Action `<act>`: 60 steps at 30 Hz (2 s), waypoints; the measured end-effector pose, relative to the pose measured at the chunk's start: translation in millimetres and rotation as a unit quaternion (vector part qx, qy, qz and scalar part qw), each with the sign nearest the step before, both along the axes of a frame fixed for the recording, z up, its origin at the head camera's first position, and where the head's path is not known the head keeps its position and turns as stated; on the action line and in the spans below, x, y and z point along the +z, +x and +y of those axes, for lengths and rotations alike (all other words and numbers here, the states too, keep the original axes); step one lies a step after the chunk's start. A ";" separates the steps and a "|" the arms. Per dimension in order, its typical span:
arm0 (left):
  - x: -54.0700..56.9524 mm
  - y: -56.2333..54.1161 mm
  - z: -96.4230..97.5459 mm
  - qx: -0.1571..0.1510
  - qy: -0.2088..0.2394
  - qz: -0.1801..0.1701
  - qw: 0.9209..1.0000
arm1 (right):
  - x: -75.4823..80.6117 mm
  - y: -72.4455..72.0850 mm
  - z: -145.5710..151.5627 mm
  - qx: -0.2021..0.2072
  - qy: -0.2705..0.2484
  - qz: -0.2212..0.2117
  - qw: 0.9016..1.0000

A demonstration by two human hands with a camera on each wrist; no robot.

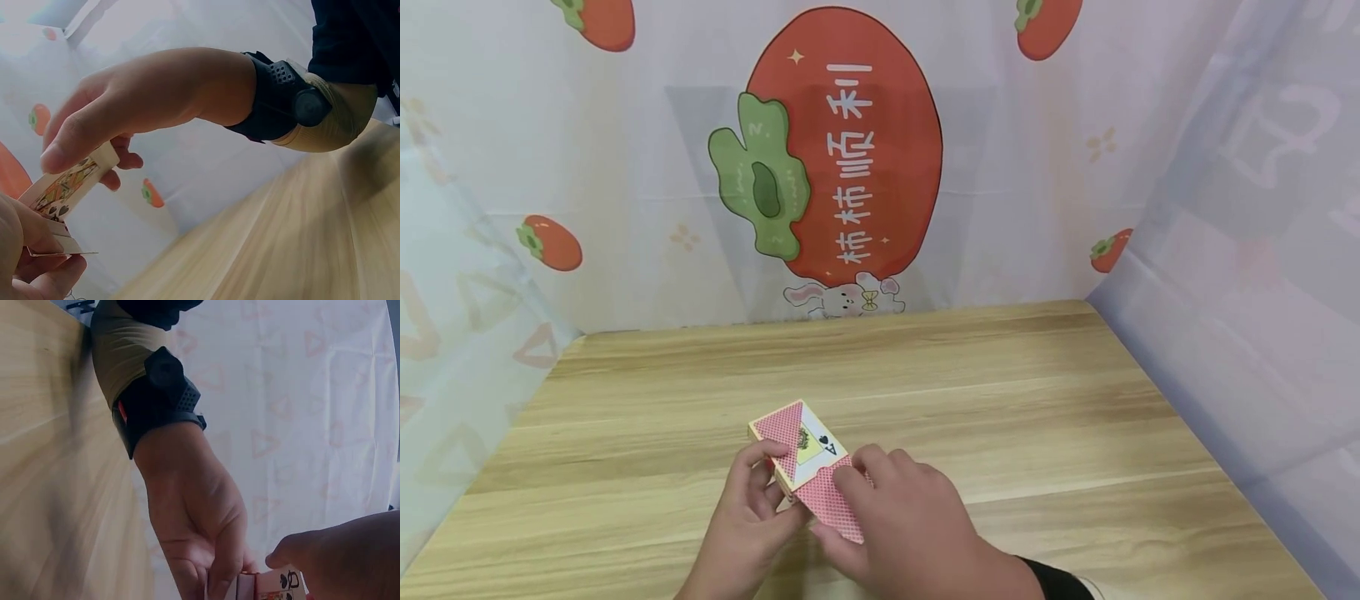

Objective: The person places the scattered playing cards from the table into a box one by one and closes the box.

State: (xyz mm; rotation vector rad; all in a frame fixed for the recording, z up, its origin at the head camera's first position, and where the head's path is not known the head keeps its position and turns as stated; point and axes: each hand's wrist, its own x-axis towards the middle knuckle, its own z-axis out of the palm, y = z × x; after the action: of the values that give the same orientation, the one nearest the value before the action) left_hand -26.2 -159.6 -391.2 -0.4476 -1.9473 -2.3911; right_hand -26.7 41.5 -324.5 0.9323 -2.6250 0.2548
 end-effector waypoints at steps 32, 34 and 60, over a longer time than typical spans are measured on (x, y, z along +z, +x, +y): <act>-1.3 2.8 3.5 -0.048 0.020 -0.003 0.999 | -8.4 -50.9 2.9 0.007 -0.170 -0.364 0.916; -2.6 2.3 3.8 -0.060 0.027 0.002 0.998 | -11.4 -57.3 4.2 0.025 -0.222 -0.426 0.877; 35.6 -8.7 15.8 0.079 -0.252 0.126 0.956 | 2.4 -86.0 37.2 0.010 -0.359 -0.457 0.814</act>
State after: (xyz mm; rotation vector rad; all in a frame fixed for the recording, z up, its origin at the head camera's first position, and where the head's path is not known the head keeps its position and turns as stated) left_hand -34.9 -143.9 -355.5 -0.5499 -2.3445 -1.6330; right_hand -112.7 78.7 -322.1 0.6125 -2.8032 1.9601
